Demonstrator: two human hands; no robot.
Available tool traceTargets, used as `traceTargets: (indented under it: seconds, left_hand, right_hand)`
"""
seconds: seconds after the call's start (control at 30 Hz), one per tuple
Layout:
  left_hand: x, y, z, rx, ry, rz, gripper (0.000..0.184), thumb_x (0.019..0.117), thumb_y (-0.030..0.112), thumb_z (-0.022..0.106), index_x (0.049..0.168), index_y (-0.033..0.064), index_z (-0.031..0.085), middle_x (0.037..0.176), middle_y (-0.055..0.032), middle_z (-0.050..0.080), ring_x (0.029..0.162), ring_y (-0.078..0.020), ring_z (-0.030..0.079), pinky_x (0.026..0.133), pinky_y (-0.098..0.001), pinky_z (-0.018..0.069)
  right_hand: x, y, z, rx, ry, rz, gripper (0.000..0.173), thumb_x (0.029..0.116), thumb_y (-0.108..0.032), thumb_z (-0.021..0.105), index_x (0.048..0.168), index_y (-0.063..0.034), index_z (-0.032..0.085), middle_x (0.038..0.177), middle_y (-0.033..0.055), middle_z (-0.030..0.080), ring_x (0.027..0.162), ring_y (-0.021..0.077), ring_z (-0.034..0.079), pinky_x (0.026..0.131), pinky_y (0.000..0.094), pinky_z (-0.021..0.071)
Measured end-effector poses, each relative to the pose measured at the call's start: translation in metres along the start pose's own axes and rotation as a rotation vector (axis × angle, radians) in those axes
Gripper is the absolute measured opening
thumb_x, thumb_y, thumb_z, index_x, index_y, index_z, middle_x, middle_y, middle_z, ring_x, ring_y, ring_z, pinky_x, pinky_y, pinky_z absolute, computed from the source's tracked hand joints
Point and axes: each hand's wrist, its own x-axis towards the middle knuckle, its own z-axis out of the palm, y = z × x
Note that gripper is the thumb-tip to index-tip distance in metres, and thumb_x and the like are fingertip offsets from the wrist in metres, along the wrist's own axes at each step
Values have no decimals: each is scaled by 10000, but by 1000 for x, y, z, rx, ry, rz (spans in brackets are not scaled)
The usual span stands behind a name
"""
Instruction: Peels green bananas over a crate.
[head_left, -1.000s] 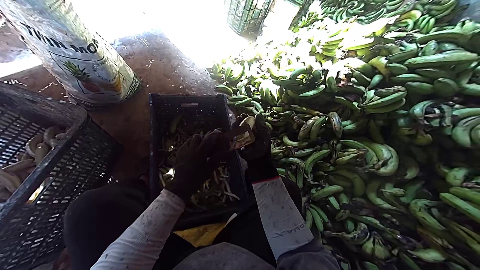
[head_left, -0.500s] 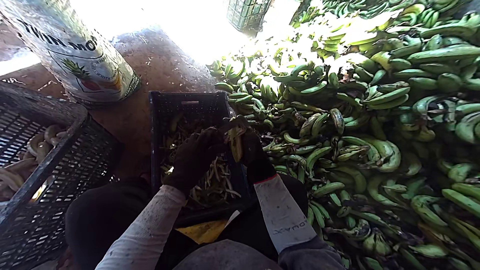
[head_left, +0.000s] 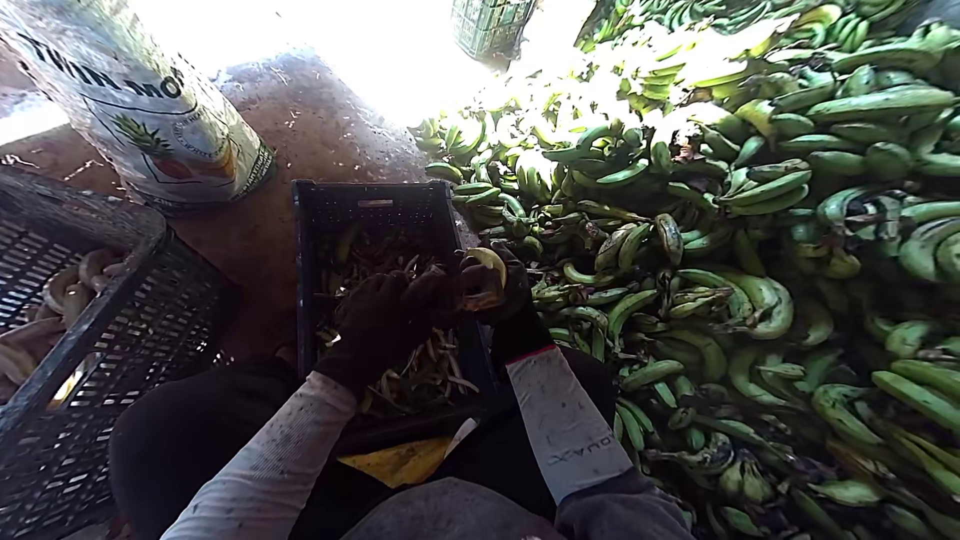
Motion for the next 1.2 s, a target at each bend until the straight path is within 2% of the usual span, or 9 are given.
traceTargets:
  seconds: [0.2, 0.3, 0.37, 0.53, 0.7, 0.8, 0.93, 1.07, 1.2]
  left_hand:
    - [4, 10, 7, -99, -108, -129, 521, 986, 383, 654, 1463, 191, 564, 1210, -231, 650, 1094, -442, 632, 881, -611, 514]
    - [12, 3, 8, -337, -158, -386, 481, 1025, 443, 596, 1423, 174, 564, 1216, -138, 663, 1078, -318, 662, 917, -562, 537]
    - [14, 0, 6, -475, -157, -543, 426, 1035, 491, 548, 1371, 230, 572, 1148, -64, 686, 971, -240, 673, 835, -526, 554]
    - [5, -18, 7, -647, -86, -746, 471, 1066, 568, 390, 1377, 249, 545, 1111, -103, 683, 937, -273, 673, 807, -542, 546]
    - [0, -19, -4, -575, -26, -574, 391, 1037, 520, 523, 1332, 269, 572, 1002, -45, 684, 782, -203, 645, 681, -466, 542]
    - [-3, -6, -5, -381, -125, -332, 461, 1000, 461, 623, 1376, 198, 583, 1159, -78, 690, 982, -242, 690, 850, -531, 575]
    - [-9, 11, 4, -224, -251, -127, 546, 987, 513, 608, 1449, 224, 574, 1238, -147, 672, 1147, -348, 642, 947, -570, 520]
    - [0, 9, 12, -252, -241, -255, 515, 1006, 501, 591, 1422, 197, 577, 1214, -130, 671, 1106, -321, 660, 924, -562, 542]
    - [5, -12, 2, -300, -90, -524, 460, 1028, 508, 551, 1335, 167, 581, 1168, -144, 671, 1026, -341, 672, 852, -611, 539]
  right_hand:
    - [-1, 6, 5, -182, 25, 17, 379, 1041, -426, 339, 944, -172, 602, 685, -29, 613, 559, 64, 601, 501, 240, 525]
    - [-4, 14, 10, -669, -169, -285, 243, 1038, -239, 470, 1219, -122, 582, 938, -10, 645, 785, 58, 620, 681, 255, 555]
    - [-3, 19, 11, -689, -164, -206, 265, 1063, -279, 451, 1246, -146, 589, 940, -5, 647, 784, 65, 629, 667, 262, 564]
    - [-1, 17, 19, -554, -71, 85, 393, 1042, -416, 408, 1272, -186, 627, 851, 11, 672, 592, 76, 593, 524, 240, 527]
    - [-5, -2, 17, -360, 71, 62, 508, 1058, -540, 313, 1284, -200, 616, 856, 20, 660, 562, 92, 594, 472, 255, 528]
    - [-6, -10, 4, -297, 33, 2, 423, 1052, -468, 347, 1072, -172, 649, 757, 1, 655, 585, 86, 622, 495, 266, 538]
    - [-10, -9, -5, -315, 82, 49, 356, 1054, -416, 360, 1070, -181, 628, 747, -13, 642, 572, 73, 611, 499, 242, 529]
    - [-3, 6, -8, -418, -128, -35, 122, 974, -243, 522, 1007, -179, 621, 742, -24, 638, 594, 70, 606, 528, 253, 532]
    - [2, 16, 3, -311, -172, 50, 302, 1055, -338, 403, 1079, -169, 652, 864, 3, 679, 714, 83, 655, 626, 266, 579]
